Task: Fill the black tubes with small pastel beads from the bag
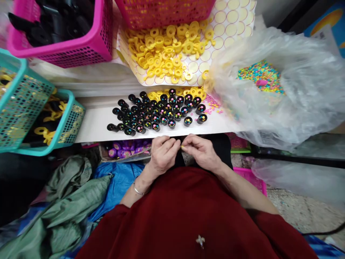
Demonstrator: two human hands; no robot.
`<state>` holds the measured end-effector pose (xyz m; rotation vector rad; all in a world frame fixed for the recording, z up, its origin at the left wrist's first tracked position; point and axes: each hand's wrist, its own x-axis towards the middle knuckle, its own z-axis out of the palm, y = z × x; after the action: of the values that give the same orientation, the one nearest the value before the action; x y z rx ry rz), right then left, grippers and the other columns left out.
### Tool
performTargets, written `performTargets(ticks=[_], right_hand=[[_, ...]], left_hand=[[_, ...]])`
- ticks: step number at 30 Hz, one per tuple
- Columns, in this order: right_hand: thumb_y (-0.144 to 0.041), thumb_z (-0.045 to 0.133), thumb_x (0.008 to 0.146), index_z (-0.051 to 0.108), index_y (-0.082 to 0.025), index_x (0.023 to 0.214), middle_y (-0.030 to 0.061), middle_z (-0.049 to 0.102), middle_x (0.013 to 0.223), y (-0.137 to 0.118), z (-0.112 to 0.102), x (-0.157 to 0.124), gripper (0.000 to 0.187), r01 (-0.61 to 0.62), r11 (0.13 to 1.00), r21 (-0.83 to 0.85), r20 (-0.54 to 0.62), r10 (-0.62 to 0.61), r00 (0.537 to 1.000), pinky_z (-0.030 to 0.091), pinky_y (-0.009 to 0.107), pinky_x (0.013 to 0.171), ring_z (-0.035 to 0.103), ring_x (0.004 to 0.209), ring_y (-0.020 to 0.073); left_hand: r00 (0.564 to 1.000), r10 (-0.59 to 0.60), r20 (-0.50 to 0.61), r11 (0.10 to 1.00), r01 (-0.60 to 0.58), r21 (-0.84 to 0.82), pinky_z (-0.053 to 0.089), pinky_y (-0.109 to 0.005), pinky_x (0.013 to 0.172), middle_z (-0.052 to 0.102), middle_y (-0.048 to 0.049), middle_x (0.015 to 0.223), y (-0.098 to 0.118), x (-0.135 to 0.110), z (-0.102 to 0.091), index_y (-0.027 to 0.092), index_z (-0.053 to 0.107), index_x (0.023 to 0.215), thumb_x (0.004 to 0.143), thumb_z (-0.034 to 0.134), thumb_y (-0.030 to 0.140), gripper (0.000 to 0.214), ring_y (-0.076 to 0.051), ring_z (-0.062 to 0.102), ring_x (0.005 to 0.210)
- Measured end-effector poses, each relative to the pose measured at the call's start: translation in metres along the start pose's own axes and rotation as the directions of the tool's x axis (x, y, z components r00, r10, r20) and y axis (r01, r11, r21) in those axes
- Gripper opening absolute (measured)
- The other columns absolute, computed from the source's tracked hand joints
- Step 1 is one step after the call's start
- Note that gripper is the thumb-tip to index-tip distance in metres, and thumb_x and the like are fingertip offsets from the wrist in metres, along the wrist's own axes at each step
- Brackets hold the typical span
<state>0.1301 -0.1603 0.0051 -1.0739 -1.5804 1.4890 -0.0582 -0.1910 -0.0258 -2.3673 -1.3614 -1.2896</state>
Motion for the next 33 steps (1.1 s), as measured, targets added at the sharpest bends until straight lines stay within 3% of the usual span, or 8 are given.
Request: performTargets(ticks=[6,11,16,18,21,25,31,33], right_hand=[[-0.032,0.074,0.065,0.065,-0.018,0.069,-0.0043,0.057,0.063,0.016,0.018,0.002,0.017,-0.299,0.909,0.291,0.031,0.304,0.952,0.038,0.026,0.063,0.046,0.061,0.009],[-0.03,0.079,0.055,0.068,-0.018,0.063,-0.0042,0.059,0.061,0.021,0.012,0.006,0.019,-0.338,0.839,0.426,0.032,0.359,0.933,0.04,0.026,0.062,0.049,0.06,0.0089],[-0.033,0.081,0.057,0.072,-0.017,0.067,-0.0025,0.06,0.061,0.01,-0.014,0.008,0.02,-0.291,0.894,0.341,-0.002,0.31,0.951,0.035,0.025,0.055,0.046,0.057,0.0084],[-0.035,0.079,0.06,0.071,-0.017,0.065,-0.003,0.058,0.058,0.012,-0.026,0.009,0.02,-0.258,0.914,0.312,-0.114,0.306,0.945,0.032,0.024,0.052,0.041,0.053,0.0073],[-0.036,0.078,0.061,0.069,-0.017,0.064,-0.0035,0.056,0.056,0.021,-0.036,0.01,0.02,-0.222,0.93,0.293,-0.228,0.293,0.928,0.03,0.024,0.051,0.038,0.051,0.0066],[-0.035,0.077,0.06,0.068,-0.017,0.063,-0.0038,0.055,0.054,0.029,-0.033,0.007,0.021,-0.247,0.926,0.286,-0.225,0.315,0.922,0.03,0.024,0.051,0.037,0.05,0.0062],[-0.034,0.075,0.06,0.067,-0.016,0.062,-0.0045,0.053,0.053,0.035,-0.031,0.003,0.02,-0.274,0.919,0.284,-0.234,0.344,0.909,0.029,0.024,0.051,0.038,0.05,0.006],[-0.034,0.075,0.06,0.067,-0.016,0.062,-0.0045,0.053,0.053,0.038,-0.034,0.002,0.02,-0.267,0.922,0.28,-0.257,0.34,0.905,0.028,0.024,0.051,0.038,0.05,0.0058]], left_hand=[[0.975,0.103,0.197,0.972,-0.057,-0.228,0.057,-0.029,0.077,0.073,-0.008,0.092,0.002,-0.002,-0.002,0.019,0.062,0.127,0.088,0.056,0.005,0.041,-0.016,0.066,0.083],[0.989,0.113,0.1,0.97,-0.088,-0.228,0.056,-0.024,0.071,0.074,-0.0068,0.083,0.004,0.004,0.007,0.016,0.069,0.11,0.084,0.063,0.003,0.029,-0.014,0.067,0.074],[0.986,-0.165,0.029,0.946,0.166,-0.28,0.054,-0.021,0.063,0.071,-0.0018,0.07,0.003,0.015,0.004,0.018,0.073,0.087,0.085,0.067,0.014,0.007,-0.01,0.065,0.062],[0.932,-0.362,-0.006,0.893,0.345,-0.29,0.053,-0.021,0.061,0.071,-0.0008,0.069,-0.003,0.014,-0.003,0.018,0.073,0.081,0.084,0.069,0.021,0.006,-0.01,0.064,0.06],[0.783,-0.621,-0.045,0.744,0.571,-0.347,0.054,-0.024,0.063,0.072,-0.0013,0.074,-0.014,0.009,-0.013,0.019,0.076,0.084,0.081,0.073,0.031,0.013,-0.011,0.065,0.064],[0.648,-0.758,-0.074,0.626,0.691,-0.361,0.054,-0.026,0.065,0.071,-0.0015,0.078,-0.035,0.006,-0.022,0.018,0.075,0.09,0.08,0.072,0.036,0.021,-0.011,0.062,0.064],[0.778,-0.617,-0.119,0.78,0.624,0.04,0.05,-0.039,0.086,0.069,-0.0061,0.088,-0.076,0.014,-0.026,0.019,0.07,0.076,0.08,0.065,0.031,0.014,-0.02,0.06,0.087],[0.788,-0.605,-0.112,0.774,0.616,0.147,0.045,-0.046,0.094,0.067,-0.0086,0.097,-0.085,0.018,-0.024,0.02,0.068,0.07,0.076,0.066,0.029,0.012,-0.026,0.055,0.1]])
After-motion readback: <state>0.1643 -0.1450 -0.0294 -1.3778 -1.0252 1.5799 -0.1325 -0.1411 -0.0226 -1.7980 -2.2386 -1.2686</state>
